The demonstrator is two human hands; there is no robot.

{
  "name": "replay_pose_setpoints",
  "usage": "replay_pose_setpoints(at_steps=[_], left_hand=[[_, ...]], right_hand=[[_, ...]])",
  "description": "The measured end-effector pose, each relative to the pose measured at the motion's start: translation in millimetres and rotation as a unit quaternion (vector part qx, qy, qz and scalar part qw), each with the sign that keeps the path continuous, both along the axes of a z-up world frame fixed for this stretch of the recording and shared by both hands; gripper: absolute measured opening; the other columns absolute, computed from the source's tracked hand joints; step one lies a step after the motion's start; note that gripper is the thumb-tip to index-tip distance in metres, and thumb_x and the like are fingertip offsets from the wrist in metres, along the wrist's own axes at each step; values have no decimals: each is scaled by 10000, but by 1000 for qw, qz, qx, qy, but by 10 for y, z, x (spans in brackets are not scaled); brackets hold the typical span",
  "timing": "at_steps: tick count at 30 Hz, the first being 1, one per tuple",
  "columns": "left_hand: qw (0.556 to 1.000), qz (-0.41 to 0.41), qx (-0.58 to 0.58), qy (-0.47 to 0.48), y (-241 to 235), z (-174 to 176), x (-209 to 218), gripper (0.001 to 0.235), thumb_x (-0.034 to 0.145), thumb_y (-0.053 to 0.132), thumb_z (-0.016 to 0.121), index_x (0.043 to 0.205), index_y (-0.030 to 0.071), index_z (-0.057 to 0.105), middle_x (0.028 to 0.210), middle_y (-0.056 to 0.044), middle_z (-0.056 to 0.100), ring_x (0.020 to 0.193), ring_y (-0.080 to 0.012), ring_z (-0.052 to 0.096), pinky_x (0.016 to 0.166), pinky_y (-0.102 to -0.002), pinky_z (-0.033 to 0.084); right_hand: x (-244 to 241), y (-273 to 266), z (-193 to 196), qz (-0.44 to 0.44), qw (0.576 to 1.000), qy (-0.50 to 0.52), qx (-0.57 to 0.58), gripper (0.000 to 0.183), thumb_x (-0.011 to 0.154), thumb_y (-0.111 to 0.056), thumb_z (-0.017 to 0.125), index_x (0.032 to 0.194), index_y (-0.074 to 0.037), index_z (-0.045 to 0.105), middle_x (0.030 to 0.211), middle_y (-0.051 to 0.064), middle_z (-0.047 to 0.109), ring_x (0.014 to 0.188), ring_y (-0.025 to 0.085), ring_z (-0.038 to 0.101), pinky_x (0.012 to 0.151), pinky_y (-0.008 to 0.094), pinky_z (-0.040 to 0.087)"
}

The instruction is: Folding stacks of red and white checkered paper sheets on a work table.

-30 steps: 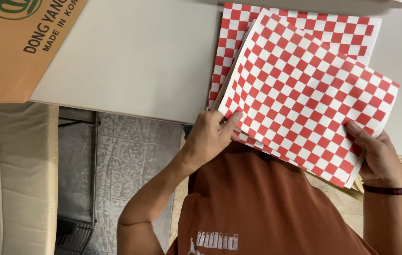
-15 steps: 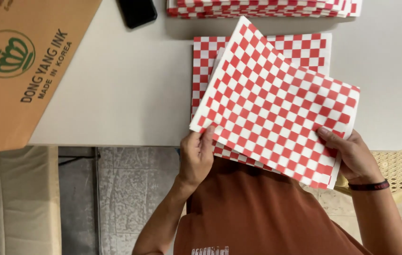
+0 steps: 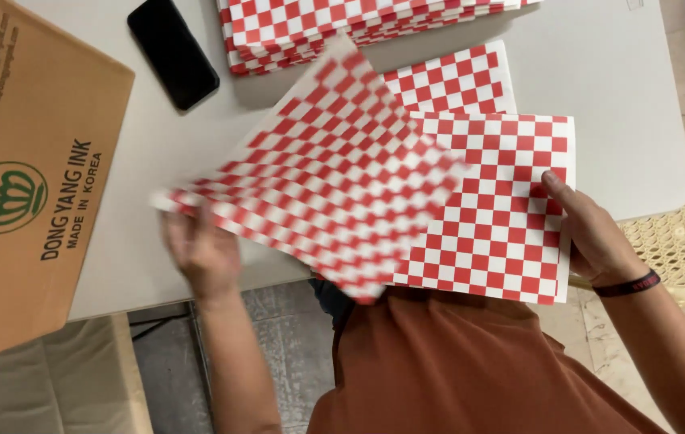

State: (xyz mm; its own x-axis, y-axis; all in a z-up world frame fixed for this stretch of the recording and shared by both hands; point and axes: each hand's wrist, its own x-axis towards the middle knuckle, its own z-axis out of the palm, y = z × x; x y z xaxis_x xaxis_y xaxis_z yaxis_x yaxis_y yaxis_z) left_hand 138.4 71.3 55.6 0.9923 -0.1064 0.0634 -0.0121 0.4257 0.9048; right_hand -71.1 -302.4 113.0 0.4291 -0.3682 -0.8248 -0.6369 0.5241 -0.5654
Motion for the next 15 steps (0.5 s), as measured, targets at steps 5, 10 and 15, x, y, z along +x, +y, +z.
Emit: replay_pose_setpoints(at_steps=[5, 10, 15], left_hand=[[958, -131, 140, -214, -322, 995, 712, 269, 1121, -25, 480, 1369, 77, 509, 1304, -104, 563, 1263, -272, 585, 1143, -355, 520], [897, -311, 235, -208, -1213, 1200, 846, 229, 1110, 25, 487, 1333, 78, 495, 1264, -89, 612, 1163, -219, 663, 994, -307, 627], [833, -447, 299, -133, -1990, 837, 683, 345, 1042, 261, 454, 1345, 104, 500, 1221, -103, 686, 1081, -220, 737, 833, -342, 706]], right_hand=[[-42, -20, -33, 30, 999, -2, 18, 402, 966, -343, 557, 1263, -73, 537, 1216, 164, 674, 1027, 383, 673, 825, 532, 556], [-61, -3, -19, 5, 1000, -17, 24, 441, 930, -343, 569, 1272, -65, 568, 1234, 166, 681, 1056, 385, 671, 851, 544, 555], [10, 26, 105, -13, 999, -6, 50, 576, 895, -399, 501, 1382, -90, 504, 1312, 182, 649, 1116, 409, 645, 862, 567, 530]])
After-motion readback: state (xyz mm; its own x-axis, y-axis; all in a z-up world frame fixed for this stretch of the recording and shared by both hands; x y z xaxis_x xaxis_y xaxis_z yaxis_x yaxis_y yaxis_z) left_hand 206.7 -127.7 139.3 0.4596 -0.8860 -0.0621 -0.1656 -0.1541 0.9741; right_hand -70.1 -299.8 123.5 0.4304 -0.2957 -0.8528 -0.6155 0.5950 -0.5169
